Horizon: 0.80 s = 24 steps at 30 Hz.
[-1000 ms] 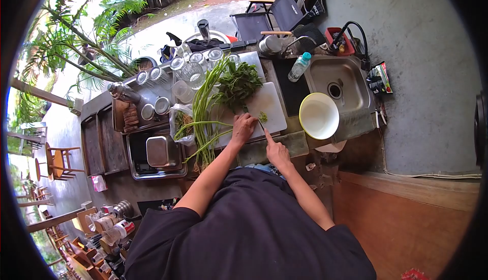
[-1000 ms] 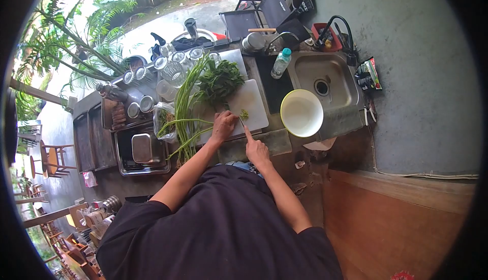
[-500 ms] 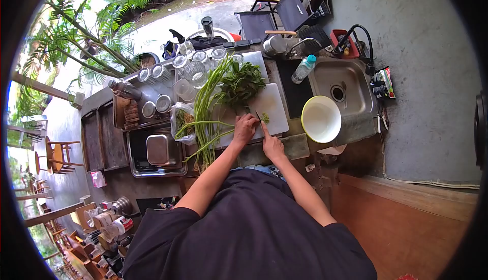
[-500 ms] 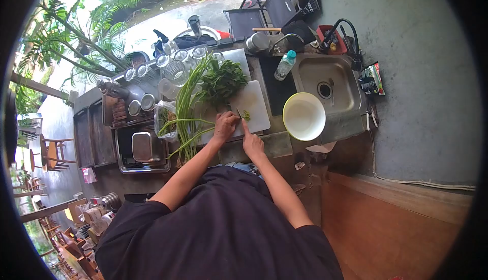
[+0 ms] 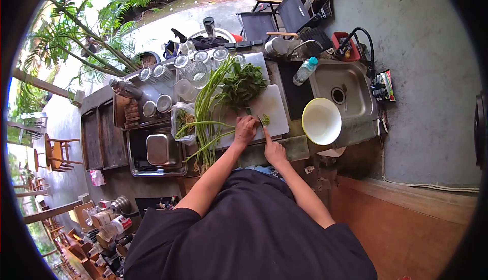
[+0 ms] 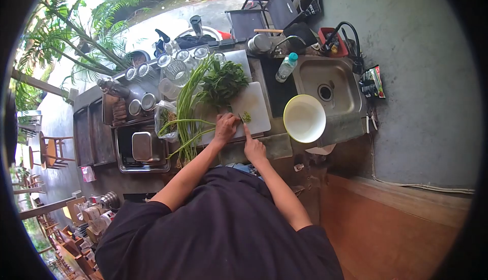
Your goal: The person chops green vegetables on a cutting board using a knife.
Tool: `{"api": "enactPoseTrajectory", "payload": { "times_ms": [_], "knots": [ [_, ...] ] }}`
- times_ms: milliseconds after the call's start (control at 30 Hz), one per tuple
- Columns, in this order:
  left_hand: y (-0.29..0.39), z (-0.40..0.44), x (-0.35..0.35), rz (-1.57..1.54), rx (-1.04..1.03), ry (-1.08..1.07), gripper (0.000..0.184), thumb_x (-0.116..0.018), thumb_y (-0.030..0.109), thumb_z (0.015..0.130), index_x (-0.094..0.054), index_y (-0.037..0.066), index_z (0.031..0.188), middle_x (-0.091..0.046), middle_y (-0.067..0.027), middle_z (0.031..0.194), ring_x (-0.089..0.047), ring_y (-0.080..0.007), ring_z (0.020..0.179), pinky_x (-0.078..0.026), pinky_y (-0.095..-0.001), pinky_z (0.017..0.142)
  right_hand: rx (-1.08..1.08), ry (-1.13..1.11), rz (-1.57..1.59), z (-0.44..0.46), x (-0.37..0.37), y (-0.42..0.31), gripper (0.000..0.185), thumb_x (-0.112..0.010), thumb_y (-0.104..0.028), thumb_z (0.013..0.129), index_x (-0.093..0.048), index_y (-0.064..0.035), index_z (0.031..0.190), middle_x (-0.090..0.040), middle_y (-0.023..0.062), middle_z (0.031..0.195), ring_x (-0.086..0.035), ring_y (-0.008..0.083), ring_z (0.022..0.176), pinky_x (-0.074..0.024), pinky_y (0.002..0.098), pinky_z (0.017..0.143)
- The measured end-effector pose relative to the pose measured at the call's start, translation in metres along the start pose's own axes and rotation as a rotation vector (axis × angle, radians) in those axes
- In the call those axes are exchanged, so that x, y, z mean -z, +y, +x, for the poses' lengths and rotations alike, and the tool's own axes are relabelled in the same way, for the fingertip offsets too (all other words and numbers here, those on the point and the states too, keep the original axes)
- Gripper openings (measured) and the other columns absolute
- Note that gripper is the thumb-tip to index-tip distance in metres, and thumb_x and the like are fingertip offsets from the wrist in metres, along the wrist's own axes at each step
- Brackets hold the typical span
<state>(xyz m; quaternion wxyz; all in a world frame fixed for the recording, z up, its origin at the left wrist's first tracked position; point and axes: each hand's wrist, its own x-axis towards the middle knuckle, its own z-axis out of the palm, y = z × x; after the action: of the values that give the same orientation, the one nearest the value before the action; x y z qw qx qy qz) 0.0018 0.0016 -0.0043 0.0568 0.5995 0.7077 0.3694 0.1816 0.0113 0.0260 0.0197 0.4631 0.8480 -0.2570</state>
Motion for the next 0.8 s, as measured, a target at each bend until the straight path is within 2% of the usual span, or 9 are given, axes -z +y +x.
{"api": "enactPoseTrajectory", "payload": {
  "times_ms": [67,167,300,400,500,667,800],
  "knots": [
    [0.002,-0.002,0.003,0.004,-0.01,-0.001,0.01,-0.07,0.009,0.079,-0.073,0.014,0.088,-0.065,-0.0031,0.086,-0.064,-0.0234,0.089,-0.041,-0.0391,0.086,0.006,0.034,0.032,0.009,-0.007,0.0,0.078,-0.049,-0.017,0.096,-0.008,-0.0329,0.16,-0.066,0.031,0.079,-0.065,0.0519,0.077,-0.0505,0.0638,0.076],
    [-0.001,-0.002,0.0,0.007,-0.023,0.02,0.003,-0.07,0.014,0.082,-0.071,0.015,0.086,-0.066,-0.0017,0.087,-0.064,-0.0213,0.088,-0.041,-0.0387,0.086,0.017,0.024,0.046,0.004,-0.004,0.001,0.081,-0.051,-0.013,0.093,-0.01,-0.0308,0.161,-0.066,0.0311,0.079,-0.066,0.0511,0.077,-0.0513,0.0632,0.075],
    [0.0,-0.002,0.001,0.007,-0.025,0.021,0.003,-0.071,0.015,0.082,-0.071,0.015,0.085,-0.065,-0.0019,0.086,-0.064,-0.0218,0.088,-0.041,-0.0388,0.086,0.016,-0.019,0.029,-0.011,-0.001,0.009,0.083,-0.052,-0.014,0.092,-0.008,-0.0316,0.161,-0.067,0.0309,0.079,-0.066,0.0508,0.077,-0.0509,0.0635,0.076],
    [0.001,-0.001,0.004,0.001,-0.022,0.007,0.003,-0.07,0.015,0.083,-0.071,0.014,0.086,-0.065,-0.0017,0.085,-0.064,-0.022,0.088,-0.041,-0.0391,0.087,0.019,-0.024,0.018,-0.016,0.006,0.01,0.082,-0.052,-0.015,0.092,-0.011,-0.0327,0.16,-0.066,0.0304,0.078,-0.066,0.0506,0.077,-0.0509,0.0634,0.076],
    [0.002,-0.001,0.006,-0.012,-0.017,-0.011,0.012,-0.071,0.008,0.079,-0.072,0.014,0.09,-0.065,-0.0025,0.087,-0.064,-0.023,0.091,-0.041,-0.0395,0.087,0.028,-0.017,0.045,-0.016,0.013,0.011,0.08,-0.053,-0.015,0.092,-0.015,-0.0335,0.16,-0.066,0.0298,0.077,-0.066,0.0505,0.077,-0.0511,0.0631,0.076],
    [-0.001,-0.003,0.008,0.012,-0.06,-0.04,0.006,-0.07,0.016,0.085,-0.072,0.013,0.09,-0.063,-0.0028,0.091,-0.062,-0.0228,0.093,-0.04,-0.0397,0.088,0.025,0.019,0.051,-0.013,0.014,0.014,0.078,-0.055,-0.016,0.092,-0.019,-0.0328,0.159,-0.067,0.0291,0.077,-0.066,0.0505,0.077,-0.0513,0.0625,0.077],
    [-0.002,-0.006,0.007,-0.011,-0.061,-0.039,0.008,-0.07,0.017,0.085,-0.072,0.012,0.091,-0.063,-0.003,0.092,-0.061,-0.023,0.093,-0.04,-0.04,0.088,0.022,0.047,0.06,-0.012,0.016,0.011,0.075,-0.052,-0.016,0.092,-0.022,-0.0327,0.158,-0.065,0.0301,0.074,-0.065,0.0512,0.075,-0.0502,0.0635,0.077]
  ]
}}
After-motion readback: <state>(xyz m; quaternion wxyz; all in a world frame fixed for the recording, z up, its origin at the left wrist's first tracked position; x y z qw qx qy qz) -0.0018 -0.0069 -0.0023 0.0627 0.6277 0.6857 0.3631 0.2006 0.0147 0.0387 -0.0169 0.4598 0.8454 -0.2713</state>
